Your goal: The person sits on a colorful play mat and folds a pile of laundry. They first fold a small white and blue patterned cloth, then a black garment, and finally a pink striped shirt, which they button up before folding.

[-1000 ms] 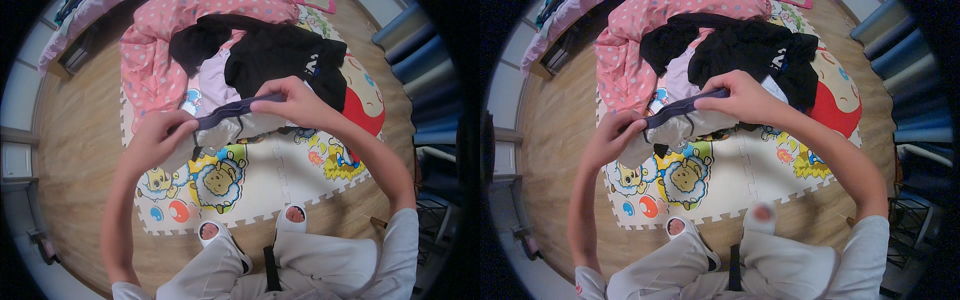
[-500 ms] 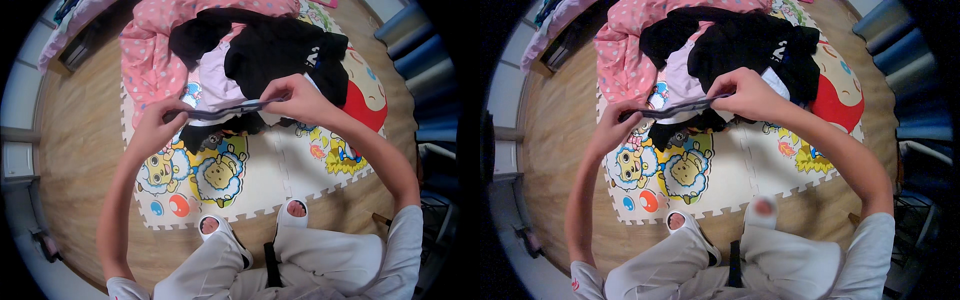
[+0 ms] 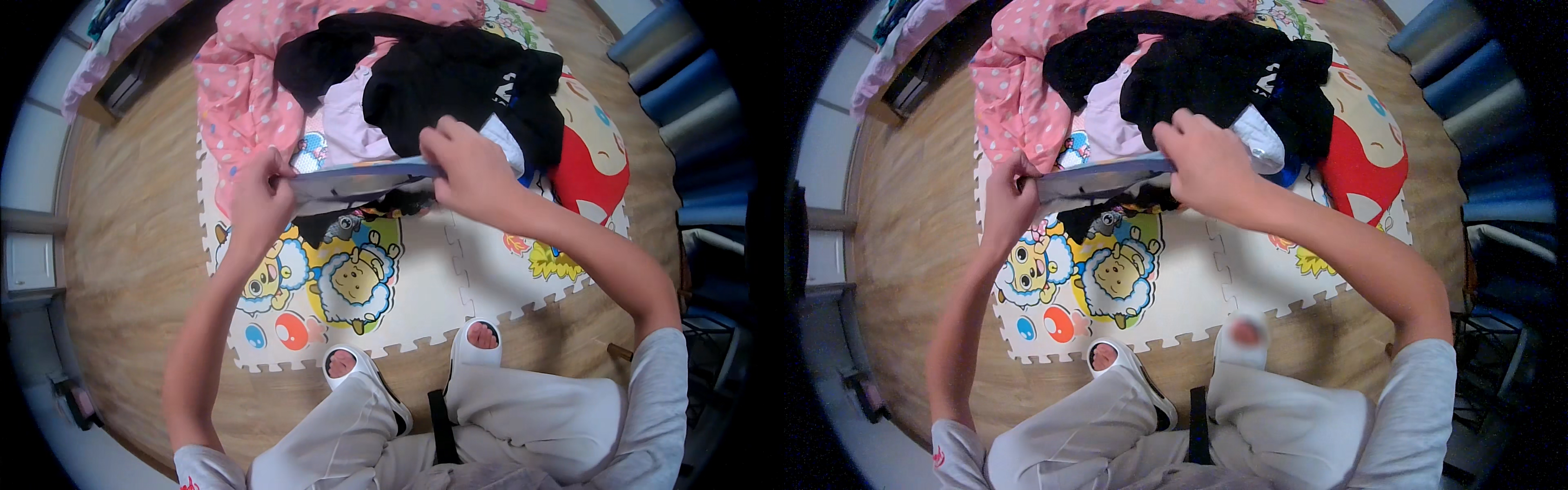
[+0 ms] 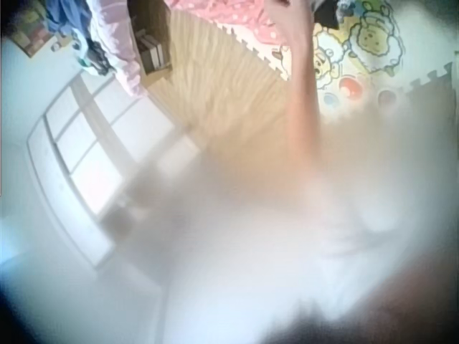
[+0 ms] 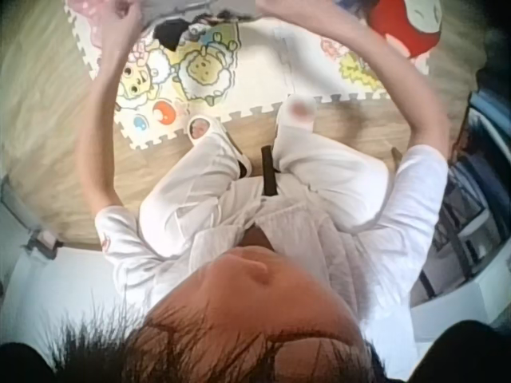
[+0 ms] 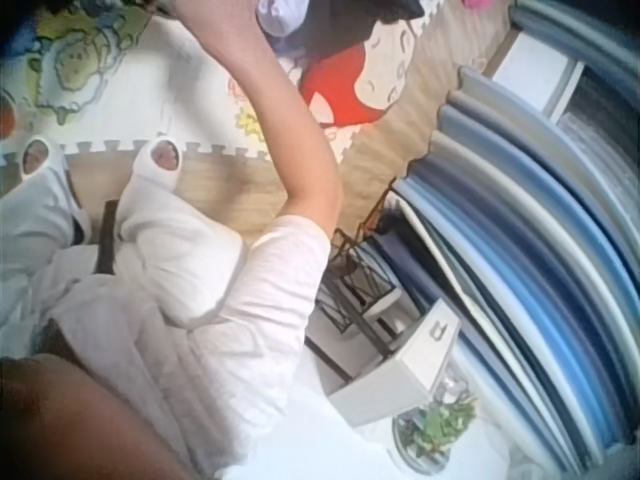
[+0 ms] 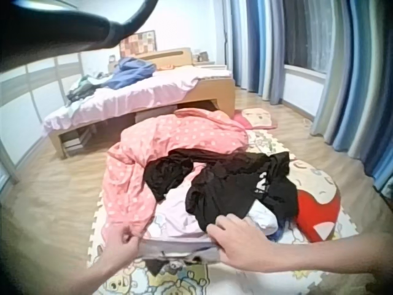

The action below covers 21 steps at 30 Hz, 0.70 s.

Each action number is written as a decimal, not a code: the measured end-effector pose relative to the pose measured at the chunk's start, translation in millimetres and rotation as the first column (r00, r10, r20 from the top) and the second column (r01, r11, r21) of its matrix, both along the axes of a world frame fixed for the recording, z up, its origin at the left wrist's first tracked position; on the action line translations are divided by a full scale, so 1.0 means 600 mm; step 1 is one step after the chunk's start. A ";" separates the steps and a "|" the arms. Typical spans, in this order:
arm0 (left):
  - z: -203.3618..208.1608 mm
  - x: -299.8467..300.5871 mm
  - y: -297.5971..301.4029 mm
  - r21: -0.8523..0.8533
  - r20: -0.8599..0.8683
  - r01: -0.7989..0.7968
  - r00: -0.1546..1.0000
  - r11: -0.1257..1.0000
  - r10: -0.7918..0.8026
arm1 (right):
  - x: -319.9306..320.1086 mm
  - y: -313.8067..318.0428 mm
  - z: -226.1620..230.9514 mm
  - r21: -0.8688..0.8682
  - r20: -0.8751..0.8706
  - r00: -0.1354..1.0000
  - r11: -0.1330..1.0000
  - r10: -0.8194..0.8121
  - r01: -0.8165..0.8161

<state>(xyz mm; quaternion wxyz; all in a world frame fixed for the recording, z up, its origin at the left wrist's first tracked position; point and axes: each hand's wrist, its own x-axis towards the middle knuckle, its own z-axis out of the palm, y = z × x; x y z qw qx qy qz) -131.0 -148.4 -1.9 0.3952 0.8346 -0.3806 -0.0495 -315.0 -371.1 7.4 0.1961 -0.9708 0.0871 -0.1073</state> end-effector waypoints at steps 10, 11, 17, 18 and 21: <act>-0.037 0.043 0.022 0.172 -0.898 -0.198 0.372 0.965 0.236 | 0.050 -0.004 -0.020 0.943 -0.332 0.796 -0.157 -0.506 0.293; -0.038 0.036 0.012 0.083 -0.944 -0.264 0.287 0.961 0.161 | 0.055 0.005 -0.016 0.960 -0.272 0.782 -0.220 -0.561 0.176; -0.065 0.084 0.004 -0.435 -0.888 -0.620 0.178 0.653 -0.424 | 0.063 0.013 0.009 0.915 -0.091 0.973 -0.404 -0.214 -0.003; -0.019 0.052 -0.022 -0.430 -0.901 -0.588 0.227 0.685 -0.370 | 0.056 0.005 0.004 0.905 -0.068 0.993 -0.424 -0.096 0.021; 0.044 0.026 -0.023 -0.546 -0.837 -0.359 0.193 0.757 -0.513 | 0.038 -0.011 0.022 0.996 -0.085 0.992 0.029 0.088 0.083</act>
